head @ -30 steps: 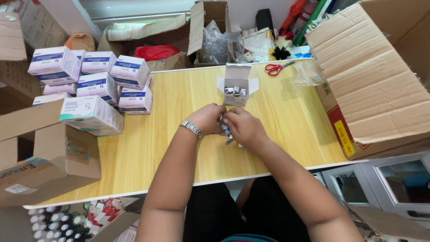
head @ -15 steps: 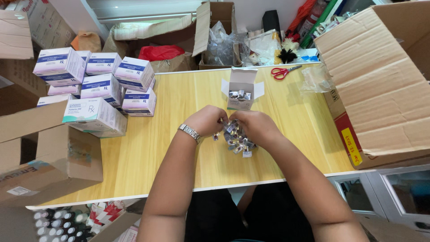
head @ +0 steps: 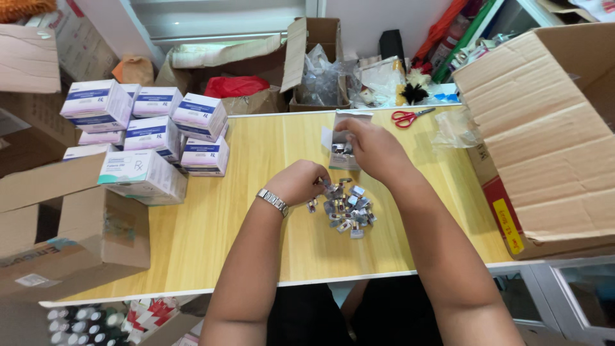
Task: The person opens a small white box and places numerous small foil-wrapped items into it from a larger cardboard box. The person then closes the small box and sets it aside.
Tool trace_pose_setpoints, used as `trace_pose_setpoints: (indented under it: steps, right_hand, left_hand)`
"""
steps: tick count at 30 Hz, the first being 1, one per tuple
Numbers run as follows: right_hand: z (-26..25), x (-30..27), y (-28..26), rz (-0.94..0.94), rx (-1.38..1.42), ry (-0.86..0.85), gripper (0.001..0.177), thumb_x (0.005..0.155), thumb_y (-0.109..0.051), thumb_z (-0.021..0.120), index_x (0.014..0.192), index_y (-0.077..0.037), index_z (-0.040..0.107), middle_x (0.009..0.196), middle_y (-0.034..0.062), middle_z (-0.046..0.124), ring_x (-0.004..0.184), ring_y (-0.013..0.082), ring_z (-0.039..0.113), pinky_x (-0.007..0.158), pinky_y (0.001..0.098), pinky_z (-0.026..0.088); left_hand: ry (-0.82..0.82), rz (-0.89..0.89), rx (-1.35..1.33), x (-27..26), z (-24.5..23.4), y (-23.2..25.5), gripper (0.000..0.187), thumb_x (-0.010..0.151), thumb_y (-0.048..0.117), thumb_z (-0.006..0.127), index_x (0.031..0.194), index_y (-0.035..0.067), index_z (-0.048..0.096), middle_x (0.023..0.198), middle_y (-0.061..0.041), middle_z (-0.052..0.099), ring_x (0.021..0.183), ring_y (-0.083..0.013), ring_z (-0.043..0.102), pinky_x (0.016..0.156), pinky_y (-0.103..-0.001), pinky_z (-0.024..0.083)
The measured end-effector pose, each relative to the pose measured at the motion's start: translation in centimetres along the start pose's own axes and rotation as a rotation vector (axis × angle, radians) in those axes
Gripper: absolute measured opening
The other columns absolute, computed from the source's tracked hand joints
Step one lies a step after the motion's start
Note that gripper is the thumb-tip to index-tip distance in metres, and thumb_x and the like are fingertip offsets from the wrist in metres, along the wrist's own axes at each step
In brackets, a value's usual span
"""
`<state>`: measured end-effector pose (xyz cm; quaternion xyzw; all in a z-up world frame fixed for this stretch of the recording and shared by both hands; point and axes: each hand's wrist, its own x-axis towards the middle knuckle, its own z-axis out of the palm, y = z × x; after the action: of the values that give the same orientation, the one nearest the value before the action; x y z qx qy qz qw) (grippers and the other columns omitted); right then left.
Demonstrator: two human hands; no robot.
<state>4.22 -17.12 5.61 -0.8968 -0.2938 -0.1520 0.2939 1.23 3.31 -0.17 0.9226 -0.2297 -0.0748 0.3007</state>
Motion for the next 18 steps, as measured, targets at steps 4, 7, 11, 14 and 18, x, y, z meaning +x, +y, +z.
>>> trace_pose_setpoints:
  steps: [4, 7, 11, 14, 18]
  right_hand:
    - [0.4, -0.8, 0.4, 0.032, -0.077, 0.126, 0.021, 0.092, -0.001, 0.06, 0.109, -0.005, 0.071, 0.1, 0.0185, 0.073, 0.092, 0.039, 0.068, 0.078, 0.0467, 0.052]
    - [1.5, -2.2, 1.0, 0.046, 0.228, 0.23, 0.013, 0.099, -0.002, 0.061, 0.108, 0.0, 0.07, 0.097, 0.0143, 0.073, 0.086, 0.0272, 0.071, 0.077, 0.0368, 0.056]
    - [3.0, -3.4, 2.4, 0.242, 0.662, 0.27, 0.015, 0.101, -0.001, 0.061, 0.112, 0.002, 0.07, 0.091, 0.0047, 0.073, 0.075, 0.0083, 0.068, 0.068, 0.024, 0.056]
    - [3.4, -3.4, 3.9, 0.222, 0.656, 0.371, 0.014, 0.102, 0.001, 0.061, 0.113, 0.003, 0.069, 0.091, 0.0043, 0.072, 0.075, 0.0064, 0.066, 0.068, 0.0218, 0.055]
    - [3.2, -3.5, 4.8, 0.213, 0.516, 0.412, 0.013, 0.101, 0.002, 0.062, 0.11, 0.002, 0.071, 0.088, 0.0044, 0.073, 0.075, 0.006, 0.066, 0.066, 0.0224, 0.056]
  left_hand:
    - [0.089, 0.042, -0.053, 0.1, -0.3, -0.1, 0.018, 0.083, 0.012, 0.074, 0.1, 0.009, 0.079, 0.09, -0.015, 0.075, 0.082, -0.029, 0.073, 0.076, -0.039, 0.057]
    - [0.32, 0.112, -0.212, 0.5, -0.3, 0.2, 0.016, 0.088, 0.014, 0.073, 0.102, 0.007, 0.077, 0.088, -0.014, 0.073, 0.077, -0.0271, 0.072, 0.072, -0.037, 0.057]
    - [0.681, 0.096, -0.295, 1.2, 0.7, 1.3, 0.018, 0.09, 0.012, 0.073, 0.106, 0.006, 0.074, 0.083, -0.013, 0.067, 0.07, -0.0262, 0.066, 0.067, -0.037, 0.054]
    - [0.793, 0.068, -0.213, 2.2, 1.6, 1.9, 0.019, 0.091, 0.012, 0.073, 0.109, 0.006, 0.075, 0.082, -0.013, 0.065, 0.07, -0.0276, 0.065, 0.067, -0.039, 0.053]
    - [0.834, 0.141, -0.088, 3.2, 2.6, 2.2, 0.031, 0.092, 0.01, 0.071, 0.122, 0.005, 0.072, 0.085, -0.014, 0.065, 0.077, -0.031, 0.065, 0.07, -0.042, 0.053]
